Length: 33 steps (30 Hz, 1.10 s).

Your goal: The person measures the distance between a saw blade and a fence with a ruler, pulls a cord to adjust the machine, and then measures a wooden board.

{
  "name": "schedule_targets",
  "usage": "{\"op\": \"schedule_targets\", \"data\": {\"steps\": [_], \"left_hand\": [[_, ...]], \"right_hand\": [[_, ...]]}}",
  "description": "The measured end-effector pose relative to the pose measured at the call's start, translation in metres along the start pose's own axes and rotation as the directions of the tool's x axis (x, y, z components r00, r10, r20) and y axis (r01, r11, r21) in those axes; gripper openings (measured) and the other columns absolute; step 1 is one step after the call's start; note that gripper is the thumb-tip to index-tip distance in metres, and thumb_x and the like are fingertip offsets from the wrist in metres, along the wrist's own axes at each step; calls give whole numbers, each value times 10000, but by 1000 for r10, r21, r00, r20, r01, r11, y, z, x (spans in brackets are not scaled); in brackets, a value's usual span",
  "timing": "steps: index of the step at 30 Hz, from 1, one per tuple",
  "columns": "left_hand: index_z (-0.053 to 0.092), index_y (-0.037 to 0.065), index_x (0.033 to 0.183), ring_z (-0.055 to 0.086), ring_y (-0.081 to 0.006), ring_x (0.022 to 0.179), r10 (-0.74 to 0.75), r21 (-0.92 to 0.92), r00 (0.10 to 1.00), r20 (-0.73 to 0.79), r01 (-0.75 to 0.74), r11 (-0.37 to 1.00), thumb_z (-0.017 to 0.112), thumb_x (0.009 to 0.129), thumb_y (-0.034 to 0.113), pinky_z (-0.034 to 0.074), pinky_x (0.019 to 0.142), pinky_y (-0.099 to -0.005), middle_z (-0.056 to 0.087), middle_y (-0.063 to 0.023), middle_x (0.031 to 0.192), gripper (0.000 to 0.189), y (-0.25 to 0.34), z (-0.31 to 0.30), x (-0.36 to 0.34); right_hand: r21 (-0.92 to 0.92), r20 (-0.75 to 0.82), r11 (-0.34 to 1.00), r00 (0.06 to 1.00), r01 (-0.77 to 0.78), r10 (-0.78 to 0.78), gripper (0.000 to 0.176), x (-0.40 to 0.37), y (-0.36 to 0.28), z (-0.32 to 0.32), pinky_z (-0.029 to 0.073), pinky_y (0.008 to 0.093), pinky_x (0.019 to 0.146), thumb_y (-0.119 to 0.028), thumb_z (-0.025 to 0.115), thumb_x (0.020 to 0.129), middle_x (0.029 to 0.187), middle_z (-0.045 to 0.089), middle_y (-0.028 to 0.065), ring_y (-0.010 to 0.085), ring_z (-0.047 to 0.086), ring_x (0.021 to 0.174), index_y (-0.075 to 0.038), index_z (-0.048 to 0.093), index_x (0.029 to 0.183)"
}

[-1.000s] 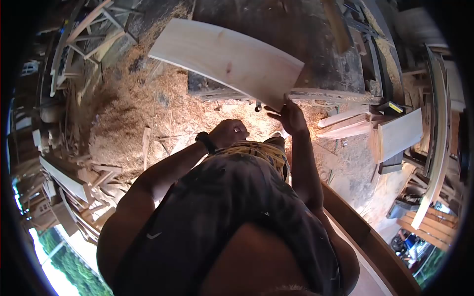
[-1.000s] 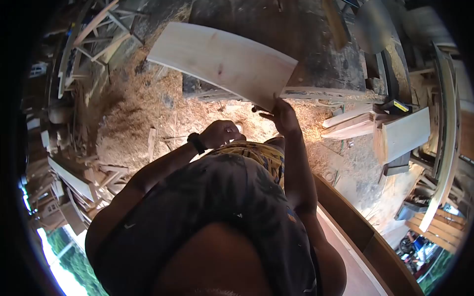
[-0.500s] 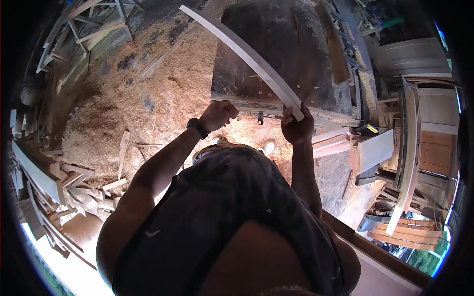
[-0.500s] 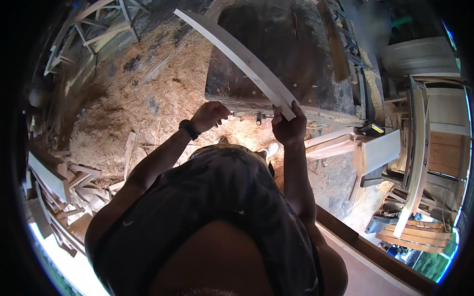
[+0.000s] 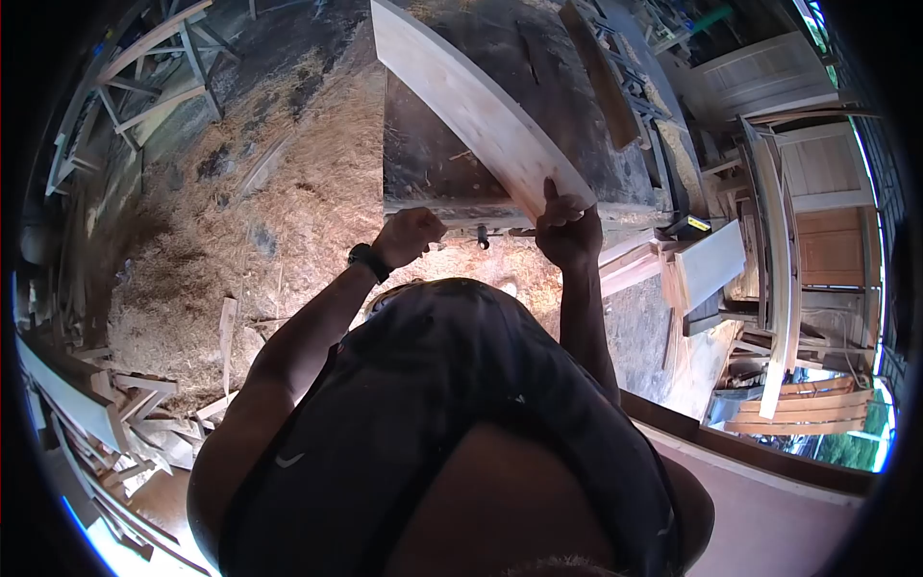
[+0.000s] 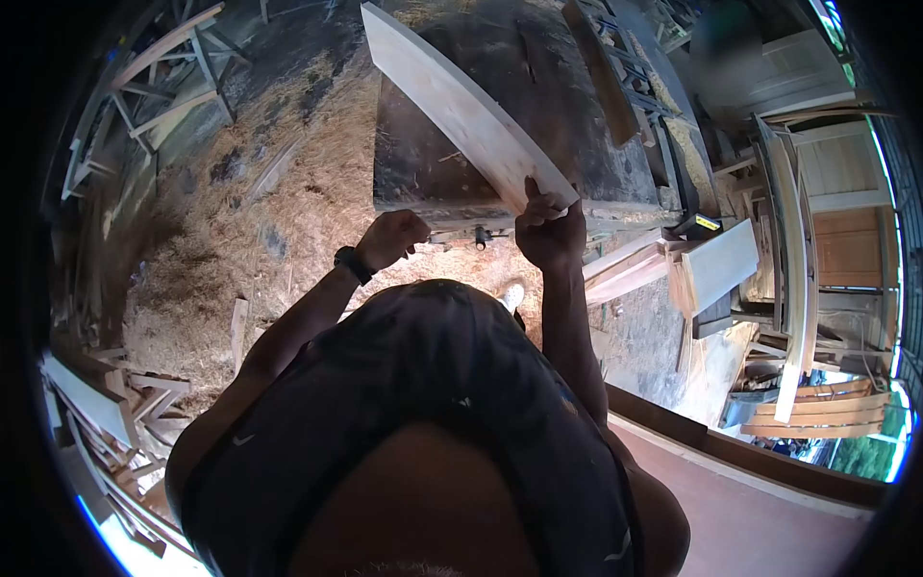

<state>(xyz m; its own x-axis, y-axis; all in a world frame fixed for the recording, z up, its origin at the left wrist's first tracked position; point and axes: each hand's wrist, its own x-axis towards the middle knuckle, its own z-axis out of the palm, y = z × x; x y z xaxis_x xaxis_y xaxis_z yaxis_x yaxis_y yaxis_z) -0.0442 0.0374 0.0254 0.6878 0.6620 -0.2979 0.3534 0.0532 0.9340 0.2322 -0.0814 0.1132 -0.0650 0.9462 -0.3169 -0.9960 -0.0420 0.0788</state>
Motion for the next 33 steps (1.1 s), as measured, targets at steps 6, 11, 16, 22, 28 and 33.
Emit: {"op": "schedule_targets", "data": {"steps": [6, 11, 16, 22, 28, 33], "left_hand": [[668, 9, 930, 678, -161, 697, 19, 29, 1000, 4, -19, 999, 658, 917, 287, 547, 661, -319, 703, -95, 820, 278, 3, -4, -2], [671, 10, 940, 686, -168, 703, 130, 21, 989, -75, -129, 991, 651, 921, 250, 555, 640, -318, 710, -90, 832, 242, -6, -25, 3], [662, 37, 1008, 648, -117, 646, -16, -245, 992, -129, -16, 969, 628, 935, 275, 528, 565, -267, 702, -47, 841, 252, 8, -48, 21], [575, 30, 1164, 670, -268, 816, 478, 374, 765, -432, -331, 867, 729, 847, 222, 556, 702, -381, 663, -150, 1026, 401, 38, -49, 35], [402, 16, 1378, 625, -358, 1000, 774, 716, 526, -353, -380, 585, 772, 795, 197, 546, 822, -430, 561, -213, 1252, 713, 36, -42, 51], [256, -22, 1492, 578, -448, 1103, 676, 617, 642, -360, -380, 689, 737, 829, 215, 520, 912, -472, 518, -268, 1319, 853, 55, -36, 47]], "right_hand": [[-57, 26, 998, 999, 26, -25, 553, -1, 8, -1, 417, 245, 637, -438, 532, 971, 738, 605, -50, 51, 517, 565, 28, 540, 1269], [-20, 19, 1000, 1000, 2, -1, 606, -2, 16, -8, 419, 264, 637, -480, 518, 970, 744, 612, -21, 64, 526, 571, 36, 523, 1288], [-93, -16, 995, 999, -35, 34, 594, -10, 31, -15, 414, 270, 609, -452, 496, 987, 744, 619, 7, 80, 528, 570, 66, 519, 1277], [-252, -73, 964, 991, 88, -109, 300, -22, 47, -27, 438, 283, 541, -308, 509, 997, 967, 679, 96, 116, 538, 556, -81, 589, 1175], [-245, -104, 965, 987, 92, -121, 310, -37, 44, -22, 441, 281, 535, -312, 506, 996, 961, 685, 104, 121, 539, 539, -71, 583, 1175], [-283, -154, 952, 974, 119, -168, 292, -47, 39, -30, 440, 275, 524, -308, 504, 995, 957, 680, 99, 116, 536, 532, -77, 584, 1155]]}}
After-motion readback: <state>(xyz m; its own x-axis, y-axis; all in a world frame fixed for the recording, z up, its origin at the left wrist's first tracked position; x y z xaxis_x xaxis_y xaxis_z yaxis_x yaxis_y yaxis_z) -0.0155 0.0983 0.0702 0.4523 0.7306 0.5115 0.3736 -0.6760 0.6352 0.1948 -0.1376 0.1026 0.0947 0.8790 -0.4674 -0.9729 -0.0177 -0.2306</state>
